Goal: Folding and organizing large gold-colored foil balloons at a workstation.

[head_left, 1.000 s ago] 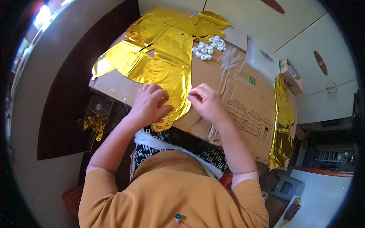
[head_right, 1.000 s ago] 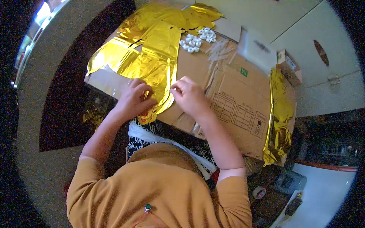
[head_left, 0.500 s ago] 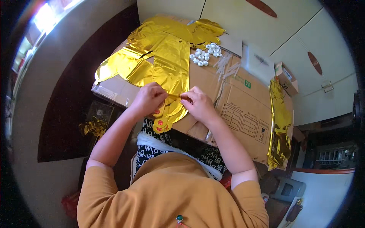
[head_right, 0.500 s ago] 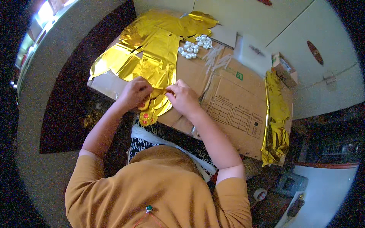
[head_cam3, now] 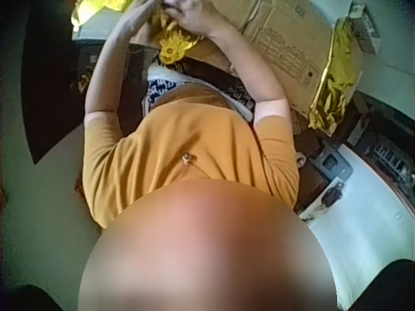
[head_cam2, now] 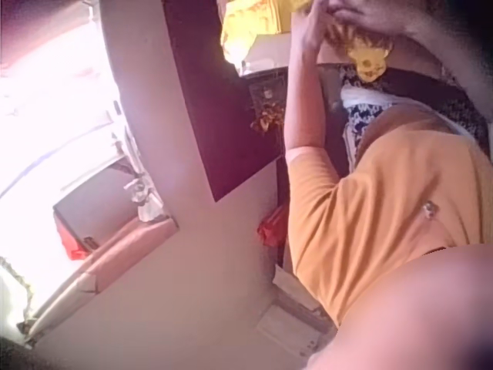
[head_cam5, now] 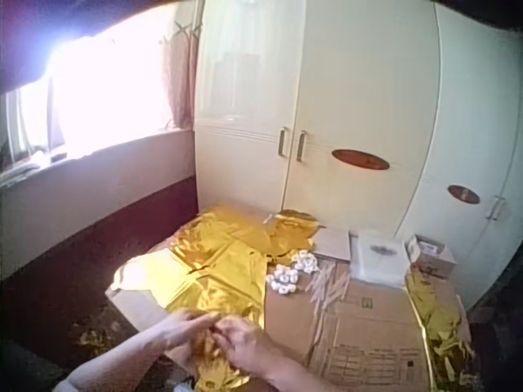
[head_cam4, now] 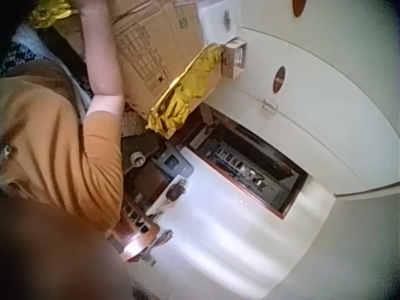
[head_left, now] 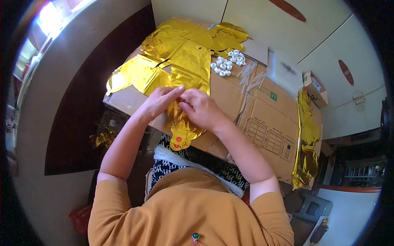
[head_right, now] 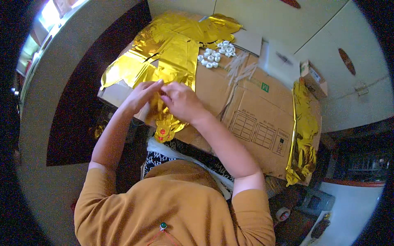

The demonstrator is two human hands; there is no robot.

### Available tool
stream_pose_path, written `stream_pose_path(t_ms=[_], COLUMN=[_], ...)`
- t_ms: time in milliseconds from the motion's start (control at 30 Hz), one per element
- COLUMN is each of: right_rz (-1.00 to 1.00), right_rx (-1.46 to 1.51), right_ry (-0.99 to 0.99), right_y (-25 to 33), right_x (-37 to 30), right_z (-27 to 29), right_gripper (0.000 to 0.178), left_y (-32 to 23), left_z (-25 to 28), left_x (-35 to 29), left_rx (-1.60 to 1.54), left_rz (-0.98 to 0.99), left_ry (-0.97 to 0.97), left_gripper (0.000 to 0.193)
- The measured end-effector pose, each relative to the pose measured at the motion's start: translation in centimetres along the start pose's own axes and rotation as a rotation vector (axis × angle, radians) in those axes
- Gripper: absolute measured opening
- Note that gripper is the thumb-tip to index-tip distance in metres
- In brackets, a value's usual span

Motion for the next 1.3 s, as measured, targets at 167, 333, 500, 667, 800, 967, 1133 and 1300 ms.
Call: stream_pose_path(t_ms=[167,333,500,667,800,967,1133,1300], right_rz=[-0.114,-0.057,-0.227,-0.256,-0.37,-0.202,-0.414,-0.404], right_rx=[0.209,-0.093,-0.387,-0.455,-0.51,-0.599,-0.511,-0.486], right_ry=[0.036,-0.008,0.274,0.474,0.676,0.339,0.595,0.59], right_y=[-0.9,-2.9,-5.7,-6.9,-6.7,-8.7,-13.3,-12.7], right_x=[-1.3,-0.7,3.6,5.1,7.9,11.9,11.9,12.6], right_z=[-0.5,1.0,1.0,1.2,0.3,0.8,-2.6,-2.5], right_gripper=[0.021,0.029,0.062,0.072,0.065,0.073,0.086,0.076], left_y=[-0.1,-1.1,-3.3,-5.3,-2.6,-3.0,-4.7,-8.0], left_z=[1.1,3.2,8.5,22.7,33.6,34.2,36.2,35.3], left_x=[1.8,1.4,1.5,1.3,0.9,1.3,-4.5,-12.0], left_rx=[0.295,0.181,0.047,0.048,-0.163,0.042,-0.317,-0.209], left_rz=[-0.134,-0.145,-0.16,-0.091,-0.231,-0.239,-0.426,-0.581], left_ry=[-0.03,-0.161,-0.248,-0.521,-0.582,-0.763,-0.94,-1.086], left_gripper=[0.032,0.028,0.022,0.027,0.028,0.025,0.027,0.026])
Point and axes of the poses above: each hand's wrist, its own x-axis towards the middle knuckle, its own z-axis out of the back of the hand, y = z × x, the point moved 7 cm from there along x, towards the middle knuckle, and after that the axes turned 9 degrees about x, right-handed, at the moved point
